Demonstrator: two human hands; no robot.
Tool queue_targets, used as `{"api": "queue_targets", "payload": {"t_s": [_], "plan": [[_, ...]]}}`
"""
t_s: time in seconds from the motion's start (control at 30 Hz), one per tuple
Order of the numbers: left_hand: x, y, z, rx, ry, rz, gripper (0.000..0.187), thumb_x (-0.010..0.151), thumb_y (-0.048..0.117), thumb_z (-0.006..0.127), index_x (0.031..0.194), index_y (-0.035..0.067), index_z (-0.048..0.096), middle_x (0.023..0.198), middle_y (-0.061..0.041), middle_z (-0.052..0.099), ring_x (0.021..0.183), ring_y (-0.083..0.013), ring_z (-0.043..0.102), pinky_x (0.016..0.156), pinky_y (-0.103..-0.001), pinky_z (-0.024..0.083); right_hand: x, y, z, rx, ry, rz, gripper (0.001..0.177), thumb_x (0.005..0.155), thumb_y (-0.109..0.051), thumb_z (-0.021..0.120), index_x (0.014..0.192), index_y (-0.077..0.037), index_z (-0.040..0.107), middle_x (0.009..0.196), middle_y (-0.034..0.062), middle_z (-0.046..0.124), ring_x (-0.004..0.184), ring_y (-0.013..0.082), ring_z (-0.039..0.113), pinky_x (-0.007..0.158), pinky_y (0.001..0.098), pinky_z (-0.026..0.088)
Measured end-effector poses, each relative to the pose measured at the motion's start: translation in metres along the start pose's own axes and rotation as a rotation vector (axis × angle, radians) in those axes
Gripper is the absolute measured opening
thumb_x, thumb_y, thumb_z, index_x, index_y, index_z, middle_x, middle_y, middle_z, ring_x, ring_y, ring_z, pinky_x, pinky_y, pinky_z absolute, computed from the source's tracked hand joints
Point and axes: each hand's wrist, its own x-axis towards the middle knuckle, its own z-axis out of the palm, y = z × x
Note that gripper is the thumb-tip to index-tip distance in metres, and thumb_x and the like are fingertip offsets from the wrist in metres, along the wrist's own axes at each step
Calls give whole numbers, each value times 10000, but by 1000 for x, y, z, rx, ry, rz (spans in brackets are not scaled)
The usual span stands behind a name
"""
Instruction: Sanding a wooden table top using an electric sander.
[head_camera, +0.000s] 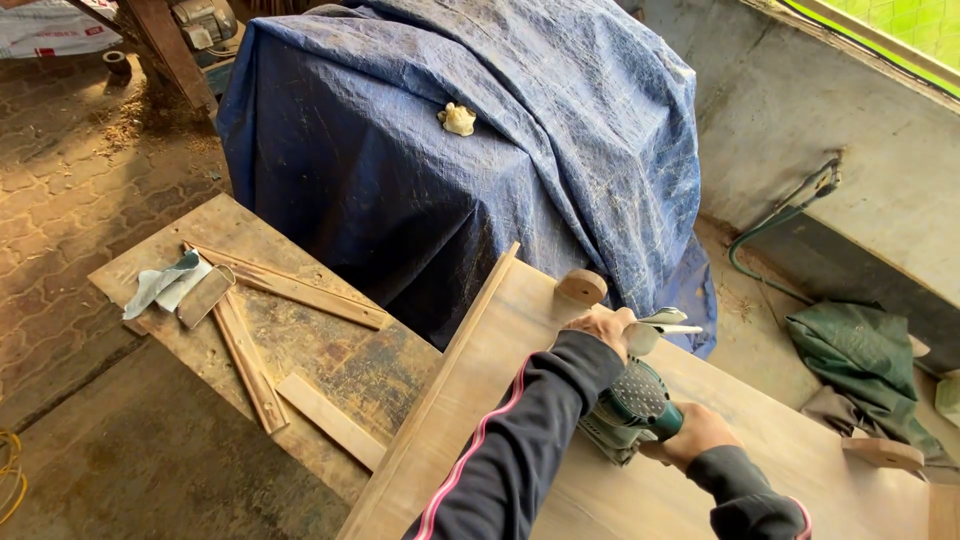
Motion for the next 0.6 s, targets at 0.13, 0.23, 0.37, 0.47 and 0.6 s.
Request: {"api": "queue_targets", "payload": {"t_s": [0.13,0.23,0.37,0.47,0.6], "plan": [[20,-14,-16,-4,12,3,178,932,295,627,1029,157,681,938,-215,724,939,-433,700,815,-539,552,35,-11,-9,-15,35,-123,352,634,-369,911,862,-114,829,670,57,782,606,185,747,663,360,600],[42,-35,-31,-2,37,-1,157,914,264,633,1013,145,659,939,-196,729,910,-411,715,793,-521,563,41,-49,-26,-16,41,-160,354,629,-344,910,896,-130,820,674,54,771,606,183,737,663,366,595],[64,-53,-62,48,29,-62,87,967,183,570,1015,146,632,903,-161,744,865,-367,743,772,-490,582,22,-117,-58,-12,-20,-215,433,636,-305,856,1044,-214,742,680,94,747,599,236,725,636,403,607],[74,-64,-74,58,46,-91,106,954,178,563,1015,162,648,894,-165,748,849,-368,740,750,-489,574,44,-123,-59,-84,-2,-275,372,643,-332,866,975,-175,802,711,71,784,642,205,757,692,372,602],[83,-72,-79,141,98,-70,101,932,186,593,1007,153,653,905,-184,748,897,-402,729,774,-511,564,48,-137,-66,-120,41,-281,424,616,-339,883,1012,-209,806,748,49,793,684,186,751,731,369,592]]}}
